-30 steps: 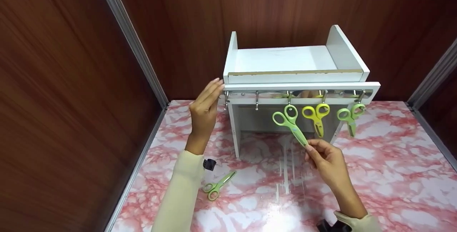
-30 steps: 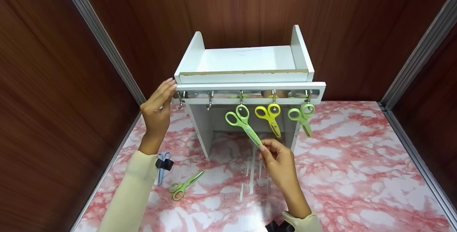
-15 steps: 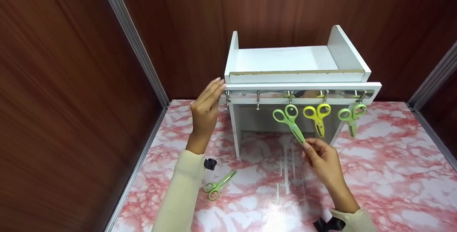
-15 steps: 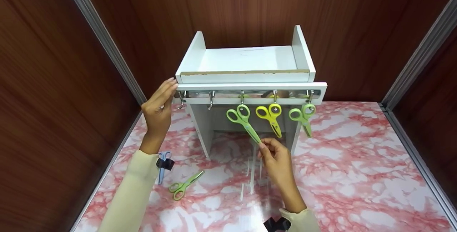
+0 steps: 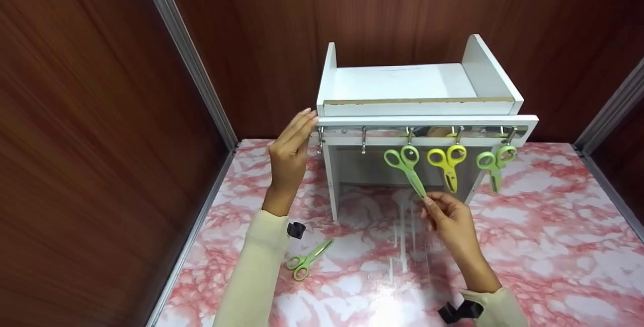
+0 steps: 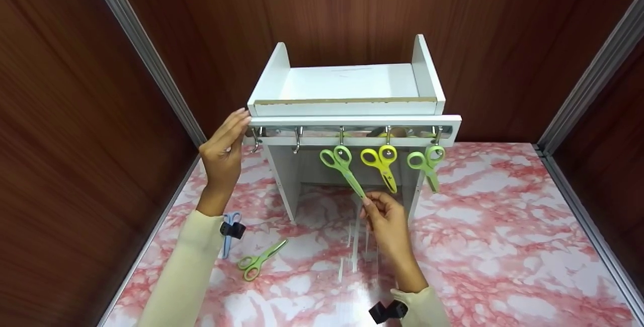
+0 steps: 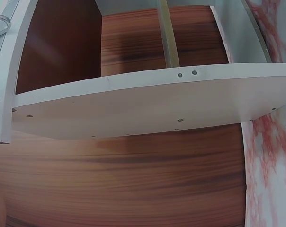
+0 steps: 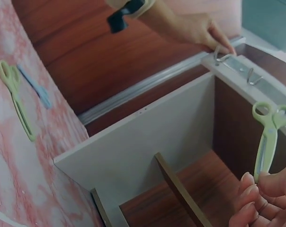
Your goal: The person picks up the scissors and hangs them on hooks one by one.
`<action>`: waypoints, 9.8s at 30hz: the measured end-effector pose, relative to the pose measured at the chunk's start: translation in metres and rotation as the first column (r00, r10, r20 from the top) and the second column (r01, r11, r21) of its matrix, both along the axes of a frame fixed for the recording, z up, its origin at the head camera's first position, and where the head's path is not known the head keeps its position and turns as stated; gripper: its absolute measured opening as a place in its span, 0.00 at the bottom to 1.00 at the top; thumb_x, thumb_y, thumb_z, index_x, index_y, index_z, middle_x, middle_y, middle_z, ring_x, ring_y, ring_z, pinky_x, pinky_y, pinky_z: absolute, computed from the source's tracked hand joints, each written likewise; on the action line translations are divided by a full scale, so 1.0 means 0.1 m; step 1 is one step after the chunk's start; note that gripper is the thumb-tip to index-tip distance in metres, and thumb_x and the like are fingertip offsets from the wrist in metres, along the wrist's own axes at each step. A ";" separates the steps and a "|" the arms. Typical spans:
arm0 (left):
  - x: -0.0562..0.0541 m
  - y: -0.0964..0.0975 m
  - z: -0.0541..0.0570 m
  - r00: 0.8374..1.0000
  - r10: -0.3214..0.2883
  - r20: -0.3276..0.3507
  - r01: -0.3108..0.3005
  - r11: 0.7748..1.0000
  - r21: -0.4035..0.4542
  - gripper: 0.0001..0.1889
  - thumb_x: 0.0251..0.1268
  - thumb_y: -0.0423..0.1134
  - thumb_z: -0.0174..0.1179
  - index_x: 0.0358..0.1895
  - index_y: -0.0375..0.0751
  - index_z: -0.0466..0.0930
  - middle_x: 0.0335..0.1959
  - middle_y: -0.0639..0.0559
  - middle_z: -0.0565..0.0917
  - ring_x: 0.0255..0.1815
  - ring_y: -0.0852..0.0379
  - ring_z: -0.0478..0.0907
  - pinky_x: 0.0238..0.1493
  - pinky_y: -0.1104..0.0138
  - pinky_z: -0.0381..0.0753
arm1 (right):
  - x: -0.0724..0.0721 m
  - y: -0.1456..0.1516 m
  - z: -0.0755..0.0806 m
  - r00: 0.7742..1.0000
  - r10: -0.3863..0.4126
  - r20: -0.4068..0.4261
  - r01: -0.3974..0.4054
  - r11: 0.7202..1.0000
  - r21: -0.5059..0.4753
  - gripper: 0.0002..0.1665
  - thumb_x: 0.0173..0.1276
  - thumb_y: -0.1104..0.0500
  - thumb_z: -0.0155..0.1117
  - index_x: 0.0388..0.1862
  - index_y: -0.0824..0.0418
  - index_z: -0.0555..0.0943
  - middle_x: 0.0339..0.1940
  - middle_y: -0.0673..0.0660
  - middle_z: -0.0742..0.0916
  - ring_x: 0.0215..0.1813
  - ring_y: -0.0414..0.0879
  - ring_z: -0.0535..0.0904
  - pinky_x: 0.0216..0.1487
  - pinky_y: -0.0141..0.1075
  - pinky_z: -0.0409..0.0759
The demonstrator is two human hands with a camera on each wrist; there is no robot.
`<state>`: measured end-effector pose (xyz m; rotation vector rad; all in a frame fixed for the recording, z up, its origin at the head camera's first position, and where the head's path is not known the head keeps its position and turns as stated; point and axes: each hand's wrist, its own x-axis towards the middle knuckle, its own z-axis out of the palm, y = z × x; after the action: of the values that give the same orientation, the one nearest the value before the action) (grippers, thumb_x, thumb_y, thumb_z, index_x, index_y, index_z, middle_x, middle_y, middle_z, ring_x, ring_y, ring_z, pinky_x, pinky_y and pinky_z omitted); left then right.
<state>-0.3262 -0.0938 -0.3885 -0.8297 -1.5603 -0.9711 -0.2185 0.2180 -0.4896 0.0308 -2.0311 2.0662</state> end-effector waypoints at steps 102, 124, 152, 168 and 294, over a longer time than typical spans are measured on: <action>0.00 0.00 0.00 1.000 0.025 -0.019 -0.025 1.000 -0.009 0.12 0.65 0.22 0.64 0.49 0.34 0.89 0.53 0.42 0.87 0.59 0.47 0.83 0.62 0.59 0.82 | -0.08 0.86 1.45 0.506 -0.182 -0.843 0.594 0.783 0.187 0.16 0.59 0.79 0.68 0.46 0.70 0.89 0.48 0.67 0.89 0.59 0.55 0.85 0.68 0.43 0.78; 0.00 -0.05 0.02 0.999 0.035 -0.021 -0.035 0.999 -0.010 0.12 0.64 0.22 0.64 0.48 0.34 0.89 0.52 0.42 0.88 0.57 0.46 0.84 0.61 0.60 0.83 | -0.23 0.86 1.41 0.440 -0.249 -0.863 0.551 0.834 0.040 0.09 0.56 0.80 0.72 0.35 0.73 0.89 0.40 0.72 0.89 0.51 0.54 0.88 0.62 0.44 0.83; 0.01 -0.04 0.02 0.999 0.032 -0.012 -0.032 0.999 -0.011 0.12 0.65 0.23 0.64 0.49 0.34 0.89 0.52 0.43 0.88 0.58 0.47 0.83 0.61 0.59 0.83 | -0.38 1.03 1.25 0.429 -0.232 -0.873 0.520 0.854 0.029 0.09 0.53 0.79 0.76 0.34 0.72 0.90 0.40 0.69 0.90 0.45 0.58 0.89 0.53 0.33 0.86; 0.02 0.00 0.07 0.999 -0.034 0.009 0.034 0.999 -0.024 0.12 0.66 0.23 0.63 0.50 0.33 0.88 0.53 0.43 0.87 0.59 0.47 0.82 0.62 0.59 0.82 | -0.31 1.11 1.25 0.427 -0.252 -0.868 0.536 0.844 0.019 0.09 0.52 0.78 0.77 0.32 0.72 0.90 0.39 0.69 0.90 0.45 0.58 0.89 0.52 0.32 0.86; 0.77 -0.28 -1.75 0.618 0.314 0.721 -0.013 0.921 -0.390 0.08 0.66 0.36 0.68 0.46 0.49 0.92 0.36 0.57 0.90 0.34 0.59 0.86 0.30 0.66 0.85 | -0.39 0.94 1.34 0.426 -0.241 -0.872 0.552 0.833 0.040 0.11 0.51 0.82 0.74 0.31 0.72 0.90 0.35 0.71 0.89 0.42 0.58 0.90 0.47 0.27 0.86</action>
<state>-0.2489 -0.1219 -0.5638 -0.4737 -2.5866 -0.9768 -0.2570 0.3117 -0.3557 0.4660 -1.4726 1.0176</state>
